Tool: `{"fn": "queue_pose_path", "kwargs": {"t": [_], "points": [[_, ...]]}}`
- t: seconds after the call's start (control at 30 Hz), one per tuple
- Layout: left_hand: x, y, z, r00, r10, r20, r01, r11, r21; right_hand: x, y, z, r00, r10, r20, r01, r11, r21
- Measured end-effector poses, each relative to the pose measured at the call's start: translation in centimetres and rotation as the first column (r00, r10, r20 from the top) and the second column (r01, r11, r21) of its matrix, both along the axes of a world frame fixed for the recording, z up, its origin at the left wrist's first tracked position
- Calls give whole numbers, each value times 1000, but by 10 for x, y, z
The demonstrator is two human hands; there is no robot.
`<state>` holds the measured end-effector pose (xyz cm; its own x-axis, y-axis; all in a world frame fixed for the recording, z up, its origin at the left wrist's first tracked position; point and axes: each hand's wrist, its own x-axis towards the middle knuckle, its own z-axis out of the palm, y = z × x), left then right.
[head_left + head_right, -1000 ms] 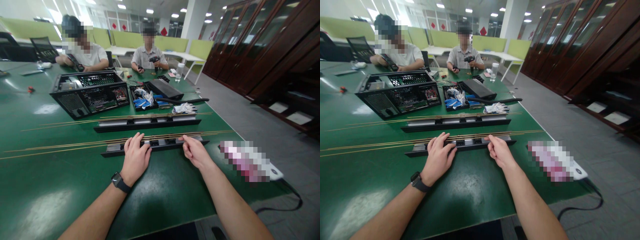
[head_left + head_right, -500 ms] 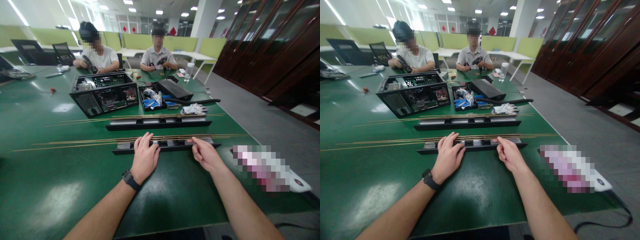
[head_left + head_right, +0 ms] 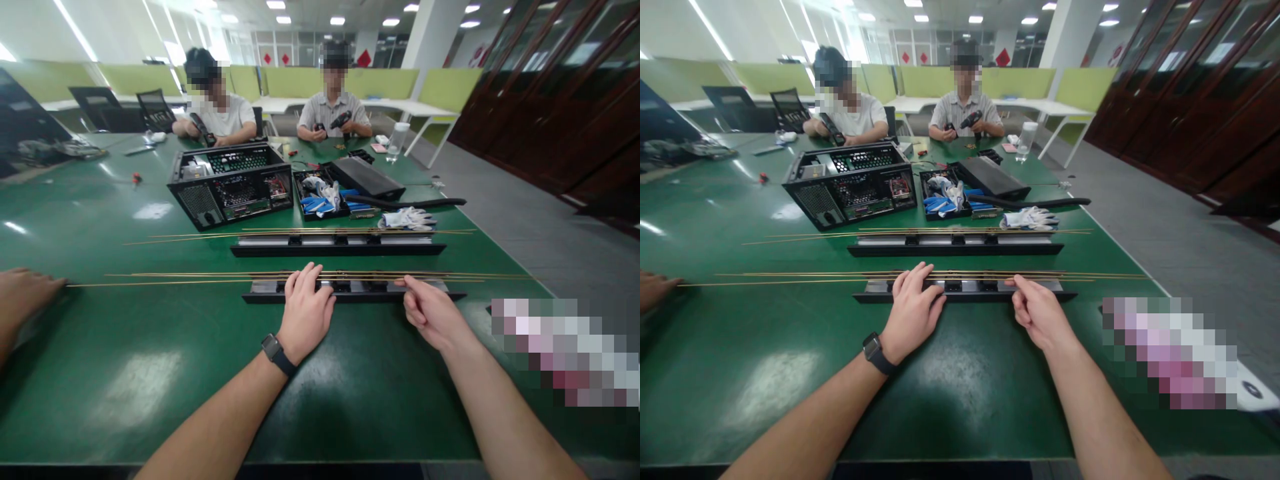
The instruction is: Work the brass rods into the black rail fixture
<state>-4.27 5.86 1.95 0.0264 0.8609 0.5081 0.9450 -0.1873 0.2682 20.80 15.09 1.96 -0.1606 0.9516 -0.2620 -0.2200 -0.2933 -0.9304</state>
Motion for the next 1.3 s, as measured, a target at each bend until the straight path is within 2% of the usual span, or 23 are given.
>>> {"fn": "queue_pose_path", "kwargs": {"t": [0.13,0.67,1.3], "points": [[0,0,0,1000,-5,4,5,1000,0,0,-1,-1,1000,25,14,-25,1000,-7],[0,0,-3,1000,9,5,-9,1000,12,1,2,4,1000,-22,-19,21,998,-55],[-1,1,-3,1000,7,8,-7,1000,2,0,3,8,987,-147,-56,141,985,-97]]}}
